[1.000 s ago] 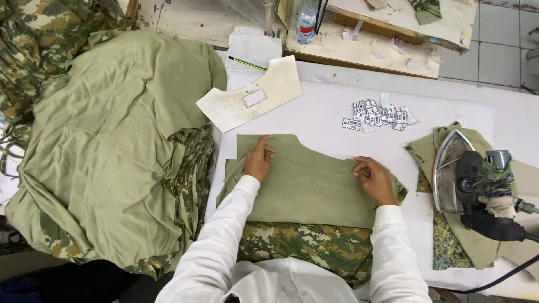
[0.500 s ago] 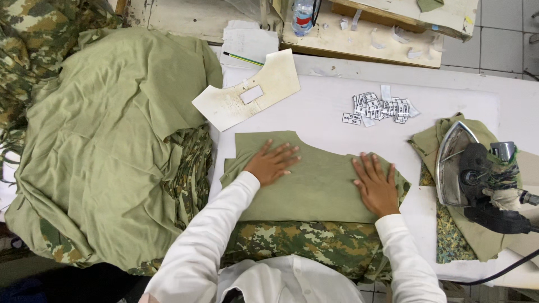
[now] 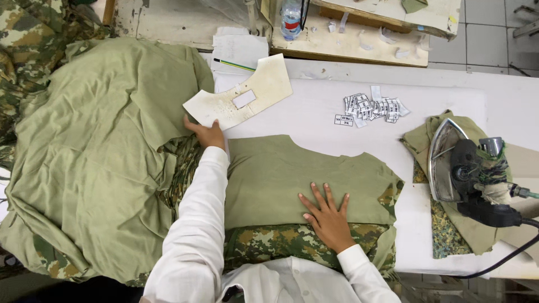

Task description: The person irons the collar area of a green shirt using a steam iron and a cardboard template. They repeatedly place the template on the collar, position a small label, and press it with the iron. The person handles the shirt and template by hand throughout the process.

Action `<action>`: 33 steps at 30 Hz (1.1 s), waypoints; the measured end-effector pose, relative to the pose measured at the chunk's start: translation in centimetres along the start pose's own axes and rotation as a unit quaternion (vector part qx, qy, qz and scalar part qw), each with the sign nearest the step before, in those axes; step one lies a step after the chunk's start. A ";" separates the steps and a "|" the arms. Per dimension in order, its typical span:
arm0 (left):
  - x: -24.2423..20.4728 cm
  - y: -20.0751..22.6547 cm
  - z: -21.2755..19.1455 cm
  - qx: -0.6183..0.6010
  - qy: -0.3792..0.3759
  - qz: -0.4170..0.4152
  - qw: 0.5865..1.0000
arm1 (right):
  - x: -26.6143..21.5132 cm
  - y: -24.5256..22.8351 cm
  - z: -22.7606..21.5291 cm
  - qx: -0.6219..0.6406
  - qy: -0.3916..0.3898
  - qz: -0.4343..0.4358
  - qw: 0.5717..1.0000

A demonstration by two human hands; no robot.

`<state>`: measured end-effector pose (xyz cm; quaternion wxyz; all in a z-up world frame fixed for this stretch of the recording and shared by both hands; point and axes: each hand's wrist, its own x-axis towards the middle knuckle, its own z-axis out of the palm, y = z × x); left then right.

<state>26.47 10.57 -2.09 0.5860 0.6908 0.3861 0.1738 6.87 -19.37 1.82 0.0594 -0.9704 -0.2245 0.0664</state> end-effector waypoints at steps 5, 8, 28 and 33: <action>-7.1 7.6 0.3 -0.024 -0.066 0.265 0.962 | 0.1 -0.2 -0.6 0.031 0.002 0.007 0.999; -13.6 11.6 -0.9 0.083 -0.169 0.295 0.937 | -0.3 0.0 -1.3 0.001 0.038 0.002 0.999; -17.4 -1.6 -4.2 0.438 -0.235 0.326 0.804 | 0.7 4.3 -1.0 0.086 0.046 0.246 0.964; -17.1 -2.2 -3.9 0.416 -0.363 0.422 0.719 | 0.6 4.6 -0.8 0.097 0.061 0.251 0.961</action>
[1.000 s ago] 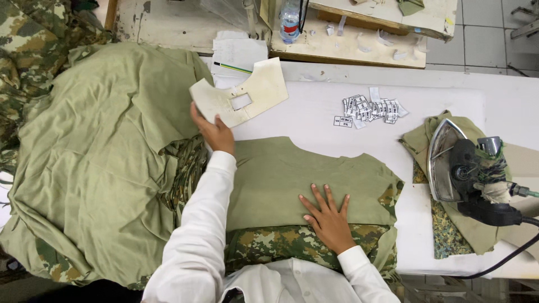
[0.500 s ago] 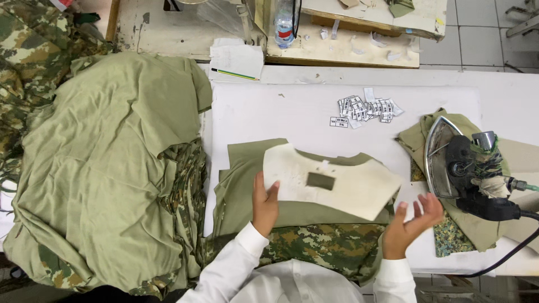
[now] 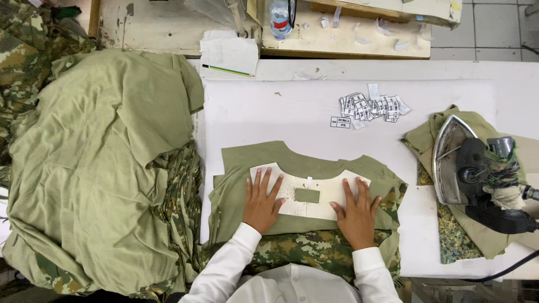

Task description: The person irons the collar area of a green shirt using a steam iron and a cardboard template. They repeatedly place the template on the collar, position a small label, and press it with the iron. The person handles the shirt and template by hand throughout the process.

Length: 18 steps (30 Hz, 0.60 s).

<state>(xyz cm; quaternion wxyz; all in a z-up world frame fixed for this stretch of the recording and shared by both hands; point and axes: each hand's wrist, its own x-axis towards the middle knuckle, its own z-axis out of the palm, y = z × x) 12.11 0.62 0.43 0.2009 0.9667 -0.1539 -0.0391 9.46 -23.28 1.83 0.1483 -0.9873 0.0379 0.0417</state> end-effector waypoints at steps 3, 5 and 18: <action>-0.6 -0.1 1.0 0.050 -0.021 0.047 0.997 | 0.0 0.0 0.0 0.014 0.008 -0.003 1.000; -1.0 -0.4 1.7 0.106 -0.011 0.072 0.992 | 0.0 0.3 0.3 0.017 0.011 -0.006 1.000; -1.1 -1.1 1.2 0.127 -0.013 0.075 0.989 | -0.2 0.0 0.8 -0.062 0.026 -0.030 0.997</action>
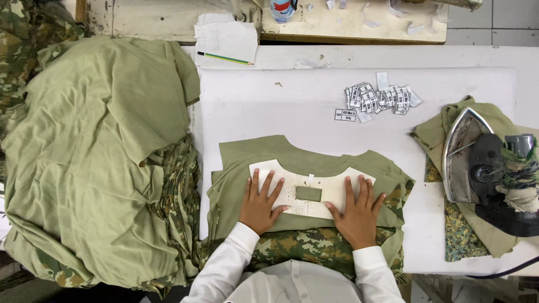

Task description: The person irons the collar area of a green shirt using a steam iron and a cardboard template. They repeatedly place the template on the collar, position a small label, and press it with the iron. The person handles the shirt and template by hand throughout the process.

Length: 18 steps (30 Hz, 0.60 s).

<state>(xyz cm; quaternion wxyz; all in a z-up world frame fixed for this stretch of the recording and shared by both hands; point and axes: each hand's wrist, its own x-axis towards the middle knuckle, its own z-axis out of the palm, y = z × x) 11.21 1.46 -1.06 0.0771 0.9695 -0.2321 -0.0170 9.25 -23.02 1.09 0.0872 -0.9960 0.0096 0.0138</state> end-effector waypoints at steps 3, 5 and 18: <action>0.1 0.0 -0.1 -0.005 0.014 -0.011 1.000 | 0.0 -0.2 0.0 -0.005 0.007 -0.011 1.000; 0.3 -0.1 0.0 -0.015 0.021 -0.013 1.000 | 0.1 -0.2 0.1 -0.002 0.008 -0.010 1.000; 0.0 -0.4 1.1 -0.065 0.071 -0.015 0.995 | 0.0 0.1 1.0 0.020 -0.005 0.008 1.000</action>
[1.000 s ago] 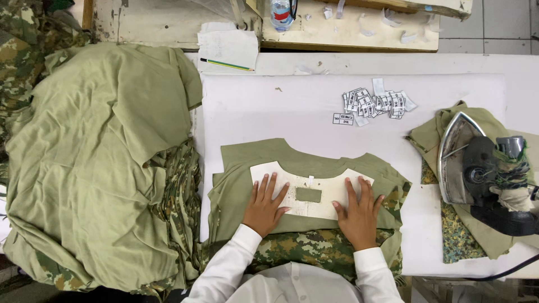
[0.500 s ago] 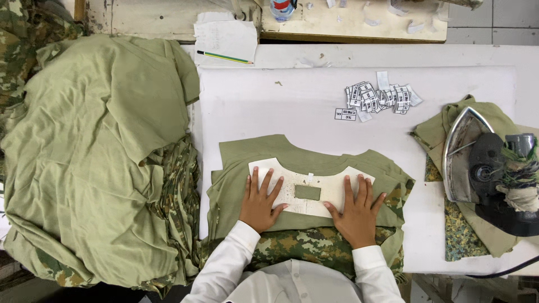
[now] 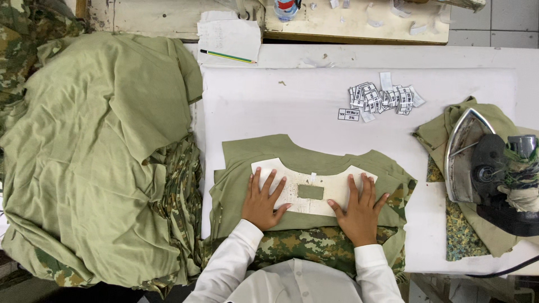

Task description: The person irons the collar area of a green shirt using a steam iron and a cardboard template. They repeatedly place the template on the collar, position a small label, and press it with the iron. The person handles the shirt and template by hand throughout the process.

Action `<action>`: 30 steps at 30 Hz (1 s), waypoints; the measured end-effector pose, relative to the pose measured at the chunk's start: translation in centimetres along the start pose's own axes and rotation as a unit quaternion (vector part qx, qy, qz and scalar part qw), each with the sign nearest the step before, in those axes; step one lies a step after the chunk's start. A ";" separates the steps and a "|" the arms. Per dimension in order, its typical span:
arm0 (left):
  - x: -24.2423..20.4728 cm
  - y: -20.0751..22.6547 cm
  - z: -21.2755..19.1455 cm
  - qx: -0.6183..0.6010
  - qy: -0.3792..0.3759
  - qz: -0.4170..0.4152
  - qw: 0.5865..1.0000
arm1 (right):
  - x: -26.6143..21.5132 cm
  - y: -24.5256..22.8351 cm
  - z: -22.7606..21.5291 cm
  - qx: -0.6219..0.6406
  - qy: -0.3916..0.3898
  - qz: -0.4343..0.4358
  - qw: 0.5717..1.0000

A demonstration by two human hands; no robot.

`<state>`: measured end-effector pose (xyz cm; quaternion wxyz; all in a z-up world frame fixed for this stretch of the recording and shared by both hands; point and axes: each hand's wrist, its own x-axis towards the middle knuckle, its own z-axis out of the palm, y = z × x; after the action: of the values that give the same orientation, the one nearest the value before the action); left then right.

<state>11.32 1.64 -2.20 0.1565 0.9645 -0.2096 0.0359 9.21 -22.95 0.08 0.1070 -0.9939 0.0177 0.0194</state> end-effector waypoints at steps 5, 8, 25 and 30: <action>0.1 0.1 -0.6 -0.013 0.003 0.006 1.000 | 0.0 -0.2 -0.4 0.002 0.002 0.003 1.000; 0.1 0.0 -0.5 -0.018 0.009 0.005 1.000 | 0.1 -0.4 -0.6 0.021 -0.010 0.013 1.000; -0.2 0.1 -0.6 -0.034 0.015 0.004 0.999 | -0.3 -0.7 -0.9 0.022 -0.042 0.045 0.998; -0.4 0.0 -0.2 -0.021 0.036 0.009 0.999 | -0.4 -0.7 -1.0 0.023 -0.045 0.042 0.998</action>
<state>10.97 1.87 -2.07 0.1837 0.9572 -0.2130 0.0676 8.90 -22.48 1.20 0.1293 -0.9877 0.0555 0.0678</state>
